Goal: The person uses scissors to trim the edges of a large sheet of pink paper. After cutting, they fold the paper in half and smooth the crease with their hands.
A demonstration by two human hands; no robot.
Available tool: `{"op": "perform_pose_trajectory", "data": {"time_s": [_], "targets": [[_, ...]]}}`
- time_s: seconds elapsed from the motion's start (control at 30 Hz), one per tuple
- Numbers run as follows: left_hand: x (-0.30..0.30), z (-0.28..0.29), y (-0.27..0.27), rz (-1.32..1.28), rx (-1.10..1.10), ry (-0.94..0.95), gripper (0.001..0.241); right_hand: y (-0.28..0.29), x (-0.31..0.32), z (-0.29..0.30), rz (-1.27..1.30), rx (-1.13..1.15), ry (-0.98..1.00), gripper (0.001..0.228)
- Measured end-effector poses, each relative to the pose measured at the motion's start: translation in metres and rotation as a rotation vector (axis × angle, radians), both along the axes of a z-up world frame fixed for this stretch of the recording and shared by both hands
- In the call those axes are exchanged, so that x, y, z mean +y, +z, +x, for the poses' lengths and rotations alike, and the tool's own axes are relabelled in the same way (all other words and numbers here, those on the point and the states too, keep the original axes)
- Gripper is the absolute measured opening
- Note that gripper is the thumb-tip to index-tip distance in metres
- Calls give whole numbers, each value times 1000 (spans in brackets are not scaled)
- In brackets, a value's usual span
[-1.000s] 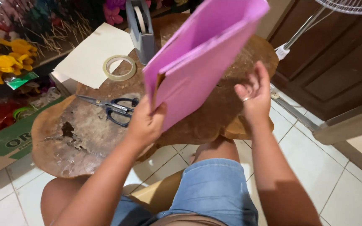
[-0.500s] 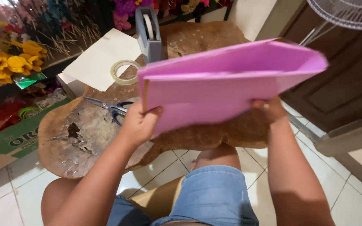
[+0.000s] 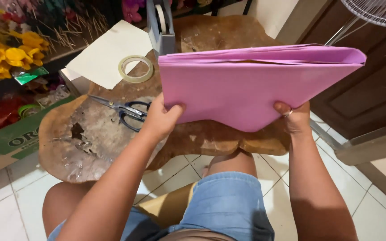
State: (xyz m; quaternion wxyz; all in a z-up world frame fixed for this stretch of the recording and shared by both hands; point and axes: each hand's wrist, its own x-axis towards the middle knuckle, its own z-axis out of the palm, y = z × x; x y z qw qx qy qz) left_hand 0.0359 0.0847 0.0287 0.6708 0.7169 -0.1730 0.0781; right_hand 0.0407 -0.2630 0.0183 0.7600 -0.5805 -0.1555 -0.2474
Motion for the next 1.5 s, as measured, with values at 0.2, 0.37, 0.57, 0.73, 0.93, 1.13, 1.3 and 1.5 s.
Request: {"op": "perform_pose_trajectory", "data": {"time_s": [0.2,0.37,0.57,0.73,0.93,1.13,1.3,1.5], "targets": [[-9,-6,10,-42,90,66,20,5,5,-7,-31,30,-55,58],[-13,-2,13,-60,91,93,18,8,-1,-5,-75,11,-55,57],[-16,-2,45,-138,-60,113,10,34,-16,-5,-136,-58,17,57],[-16,2,40,-222,94,117,25,17,-37,2,-279,-54,24,73],[-15,21,-29,-205,-1,108,18,6,-15,-4,-302,55,10,62],[-18,14,-12,-217,-20,63,45,-9,-30,-6,-403,111,-22,65],[-28,8,-16,-246,-28,98,42,-14,-34,-6,-387,119,-26,63],[-34,6,-15,-286,-45,110,43,-6,-23,-10,-364,116,-9,64]]}}
